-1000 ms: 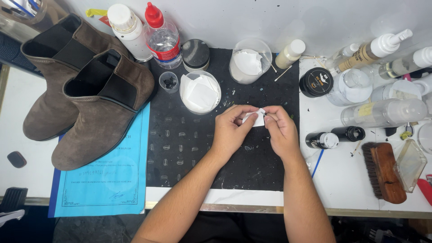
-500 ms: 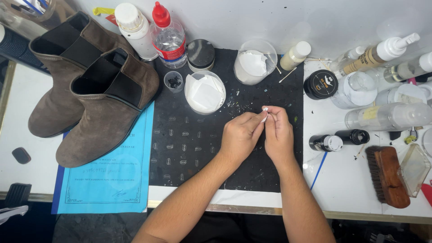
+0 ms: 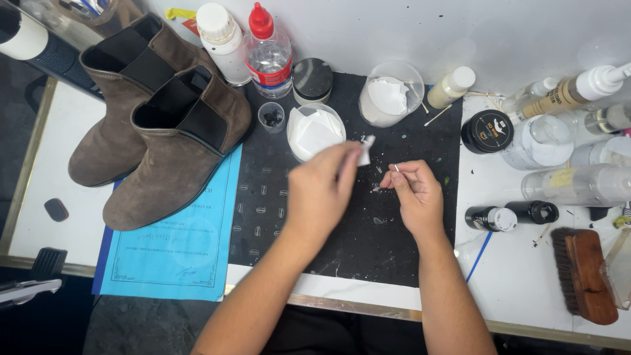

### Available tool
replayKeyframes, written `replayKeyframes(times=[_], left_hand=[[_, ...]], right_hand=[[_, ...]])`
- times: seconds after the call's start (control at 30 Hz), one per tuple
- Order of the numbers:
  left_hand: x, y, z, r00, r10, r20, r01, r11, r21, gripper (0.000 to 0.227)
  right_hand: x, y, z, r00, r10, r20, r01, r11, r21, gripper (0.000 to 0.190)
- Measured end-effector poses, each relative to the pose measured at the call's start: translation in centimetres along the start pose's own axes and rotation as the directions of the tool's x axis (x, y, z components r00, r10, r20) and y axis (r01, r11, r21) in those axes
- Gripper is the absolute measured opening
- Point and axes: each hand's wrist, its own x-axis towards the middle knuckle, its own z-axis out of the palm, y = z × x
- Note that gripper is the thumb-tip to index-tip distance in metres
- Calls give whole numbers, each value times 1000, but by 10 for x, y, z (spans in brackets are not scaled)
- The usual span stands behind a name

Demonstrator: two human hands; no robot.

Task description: The person repeatedly wipes cotton swabs with a white tissue, folding and refolding the tissue to clean the swabs. The person handles the swabs one at a time, wiping them thoroughly before discarding the used tissue and repeating the process.

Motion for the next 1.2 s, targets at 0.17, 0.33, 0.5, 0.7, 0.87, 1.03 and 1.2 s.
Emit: replayKeyframes(times=[0.17,0.33,0.5,0.7,0.87,1.03,1.2], left_hand=[[54,-28,-28,982,-111,153,36,905,425,10],[79,-51,1,914,-172,368,-103,777,620,13],[77,-49,14,912,-121,393,-200,705,680,13],[83,-31,-19,939,-75,337,-177,734,655,22],[78,-12,-26,966,20,259,-194,715,672,17],[75,-18,-17,966,-74,249,-123,716,687,19],[80,-27,-17,952,-154,263,-55,761,646,18]], right_hand=[[2,-16,5,995,-99,-13,98,995,-31,5],[5,-36,11,980,-195,43,199,958,-205,9],[5,-44,12,976,-209,60,216,962,-168,10],[5,-30,-1,994,-110,25,107,990,94,7],[4,-25,4,998,-53,-21,54,996,76,3],[0,-37,16,965,-261,33,239,819,-521,10],[4,-55,23,953,-286,96,281,725,-628,12]])
